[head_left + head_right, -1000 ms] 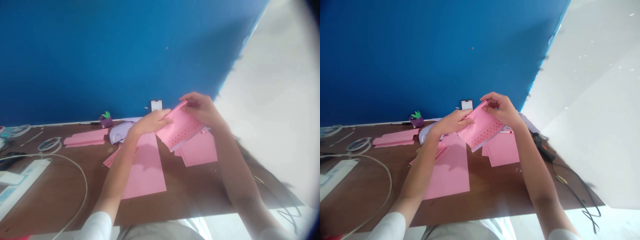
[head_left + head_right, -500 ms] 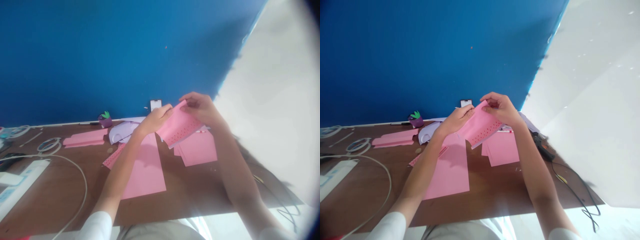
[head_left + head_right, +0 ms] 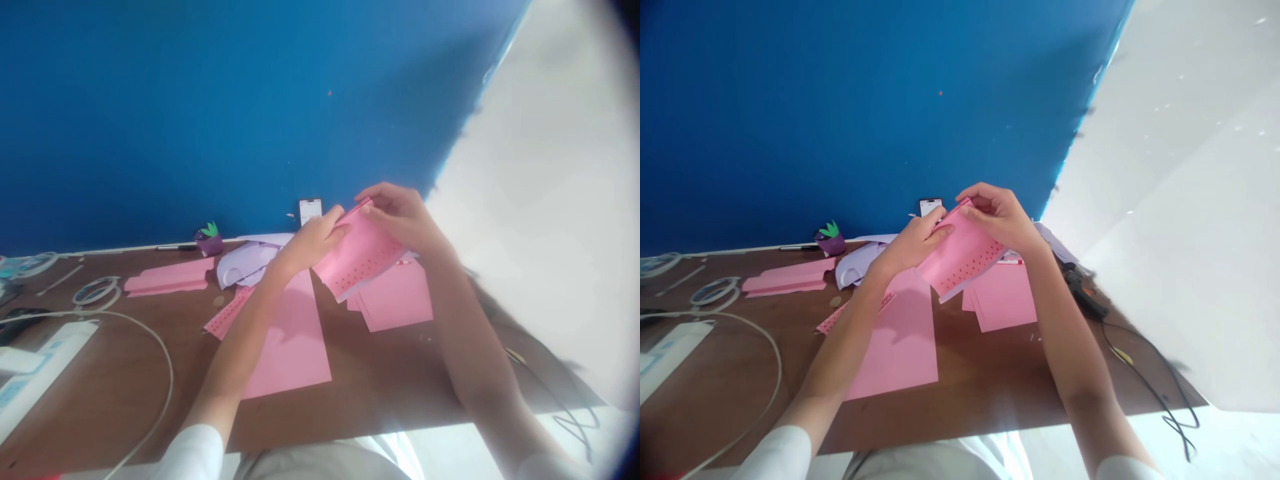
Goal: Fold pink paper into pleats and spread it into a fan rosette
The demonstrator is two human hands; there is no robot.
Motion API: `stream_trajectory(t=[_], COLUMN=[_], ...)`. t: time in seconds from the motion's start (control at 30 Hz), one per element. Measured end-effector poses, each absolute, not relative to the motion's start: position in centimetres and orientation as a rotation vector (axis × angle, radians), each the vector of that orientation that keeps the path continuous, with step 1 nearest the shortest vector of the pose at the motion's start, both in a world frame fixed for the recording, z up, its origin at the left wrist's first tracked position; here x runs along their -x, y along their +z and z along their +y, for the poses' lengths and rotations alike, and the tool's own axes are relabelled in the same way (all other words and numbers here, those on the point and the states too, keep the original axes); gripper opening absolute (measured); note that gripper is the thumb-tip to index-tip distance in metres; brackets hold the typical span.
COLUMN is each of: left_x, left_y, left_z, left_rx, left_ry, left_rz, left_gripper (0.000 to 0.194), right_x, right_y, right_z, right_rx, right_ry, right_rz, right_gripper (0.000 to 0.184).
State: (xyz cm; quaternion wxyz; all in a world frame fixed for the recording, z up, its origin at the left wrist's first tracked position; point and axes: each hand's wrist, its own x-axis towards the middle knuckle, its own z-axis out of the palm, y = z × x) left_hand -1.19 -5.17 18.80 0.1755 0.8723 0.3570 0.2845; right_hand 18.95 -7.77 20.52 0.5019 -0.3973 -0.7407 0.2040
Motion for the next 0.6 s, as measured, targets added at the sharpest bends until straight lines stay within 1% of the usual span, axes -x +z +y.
stream_trajectory(t=[0.2,0.37,0.6], left_x=[1.17,1.11,1.16], left_y=[19.04,19.16,19.41], left_z=[-5.80,-5.98,-5.57], left_rx=[-2.394,-2.306,-2.313], left_ry=[0.800,0.863,0.872], left_rz=[0.975,0.909,0.855], left_gripper=[0.031,0.040,0.042], right_x=[-19.12,-19.15,-19.08], right_y=[20.24,20.22,20.31], right_z=[-7.42,-7.34,-7.39], right_rx=[0.987,0.984,0.977], right_ry=[0.450,0.392,0.376], right_rz=[-1.788,-1.788,-1.794], right_gripper=[0.018,0.018,0.017])
